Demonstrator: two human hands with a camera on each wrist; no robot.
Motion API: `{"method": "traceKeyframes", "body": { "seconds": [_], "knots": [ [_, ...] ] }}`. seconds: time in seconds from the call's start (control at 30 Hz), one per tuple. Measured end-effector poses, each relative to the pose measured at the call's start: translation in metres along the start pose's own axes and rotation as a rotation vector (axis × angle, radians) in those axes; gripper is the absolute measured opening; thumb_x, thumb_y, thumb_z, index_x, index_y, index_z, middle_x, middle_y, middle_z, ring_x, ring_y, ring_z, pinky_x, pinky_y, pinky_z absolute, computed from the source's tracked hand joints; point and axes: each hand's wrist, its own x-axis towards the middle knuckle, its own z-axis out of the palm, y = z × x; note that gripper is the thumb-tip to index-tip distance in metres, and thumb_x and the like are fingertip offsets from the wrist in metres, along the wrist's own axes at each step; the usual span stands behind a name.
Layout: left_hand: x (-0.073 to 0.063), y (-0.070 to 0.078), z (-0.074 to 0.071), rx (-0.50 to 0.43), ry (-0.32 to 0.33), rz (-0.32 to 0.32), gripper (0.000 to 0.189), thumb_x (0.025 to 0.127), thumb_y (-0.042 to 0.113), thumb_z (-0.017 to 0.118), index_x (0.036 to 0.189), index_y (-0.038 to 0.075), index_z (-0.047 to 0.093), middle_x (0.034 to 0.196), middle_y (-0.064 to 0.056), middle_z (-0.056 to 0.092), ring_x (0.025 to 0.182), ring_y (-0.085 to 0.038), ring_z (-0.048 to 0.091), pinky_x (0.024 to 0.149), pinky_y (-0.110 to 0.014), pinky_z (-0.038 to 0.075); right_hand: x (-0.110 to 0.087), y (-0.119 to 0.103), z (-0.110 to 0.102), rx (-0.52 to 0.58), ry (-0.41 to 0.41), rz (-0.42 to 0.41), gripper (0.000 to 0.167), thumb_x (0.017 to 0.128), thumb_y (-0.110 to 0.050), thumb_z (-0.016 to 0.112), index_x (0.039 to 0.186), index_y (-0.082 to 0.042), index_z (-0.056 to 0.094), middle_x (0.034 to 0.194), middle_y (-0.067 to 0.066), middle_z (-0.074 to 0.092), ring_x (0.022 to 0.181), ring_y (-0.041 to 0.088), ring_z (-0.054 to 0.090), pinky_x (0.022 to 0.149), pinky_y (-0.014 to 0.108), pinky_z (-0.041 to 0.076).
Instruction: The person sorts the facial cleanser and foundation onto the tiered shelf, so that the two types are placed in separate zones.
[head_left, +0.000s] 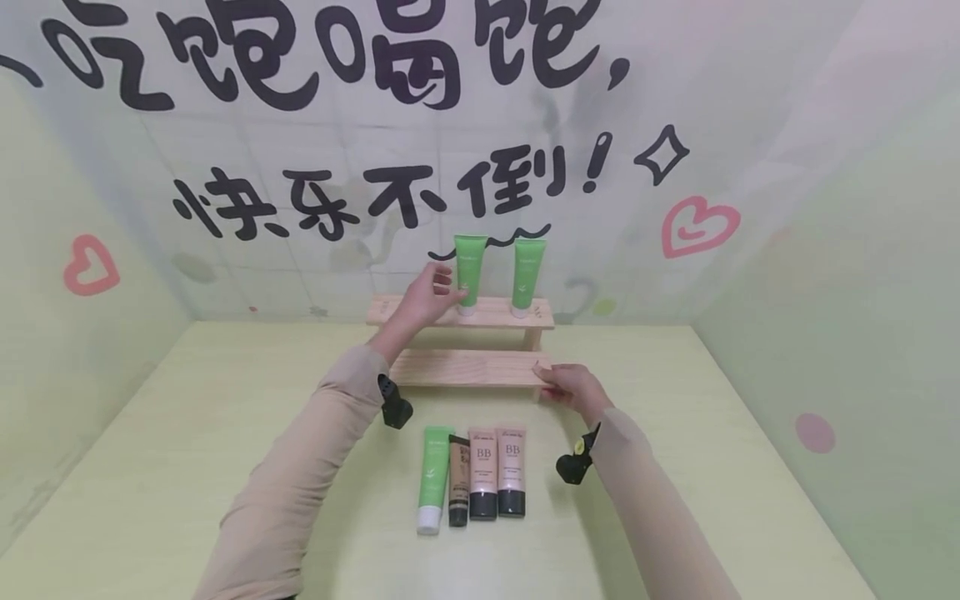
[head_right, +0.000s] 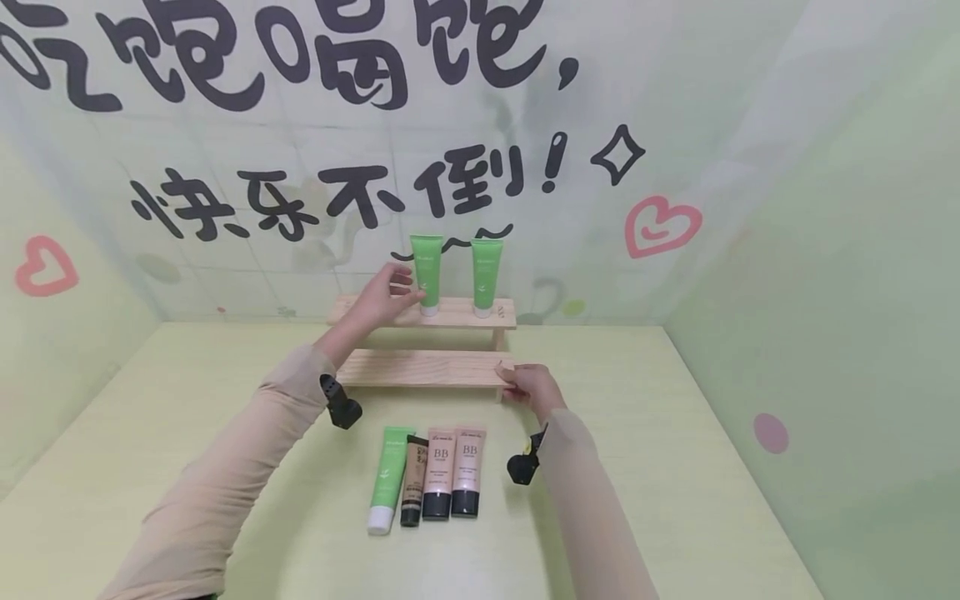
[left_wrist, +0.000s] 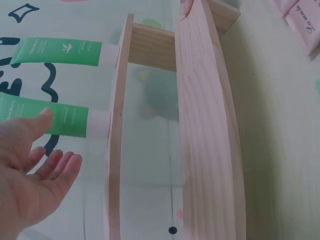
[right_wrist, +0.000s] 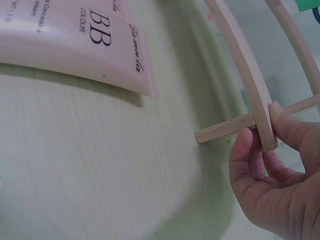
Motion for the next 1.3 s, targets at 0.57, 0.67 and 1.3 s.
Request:
{"method": "traceKeyframes", "body": {
  "seconds": [0.57, 0.67, 1.3],
  "knots": [
    [-0.046, -0.028, -0.027, 0.213, -0.153, -0.003, 0.044, 0.086, 0.022, 0.061, 0.121, 0.0, 0.046, 0.125, -0.02, 0.05, 0.115, -0.032, 0.05, 0.098, -0.042, 0.045, 0.001, -0.001, 0.0, -0.004, -0.017, 0.017, 0.056, 0.088, -0.016, 0.06, 0.133, 0.009, 0.037, 0.081, 0.003, 0.058, 0.063, 0.006, 0.056, 0.063, 0.015, 0.051],
    [-0.055, -0.035, -0.028, 0.244, -0.176, 0.005, 0.044, 0.086, 0.022, 0.061, 0.12, -0.001, 0.047, 0.125, -0.022, 0.051, 0.115, -0.034, 0.05, 0.099, -0.043, 0.044, 0.002, -0.003, -0.001, -0.003, -0.02, 0.011, 0.056, 0.088, -0.016, 0.06, 0.132, 0.009, 0.037, 0.08, 0.002, 0.057, 0.062, 0.006, 0.055, 0.063, 0.015, 0.051],
    [-0.096, -0.067, -0.013, 0.354, -0.375, 0.079, 0.038, 0.082, 0.02, 0.066, 0.111, 0.0, 0.054, 0.105, -0.011, 0.059, 0.096, -0.022, 0.057, 0.083, -0.035, 0.051, 0.005, -0.001, 0.0, 0.033, -0.029, 0.014, 0.055, 0.088, -0.015, 0.06, 0.132, 0.01, 0.037, 0.07, -0.002, 0.057, 0.061, 0.005, 0.055, 0.062, 0.015, 0.051]
  ]
}}
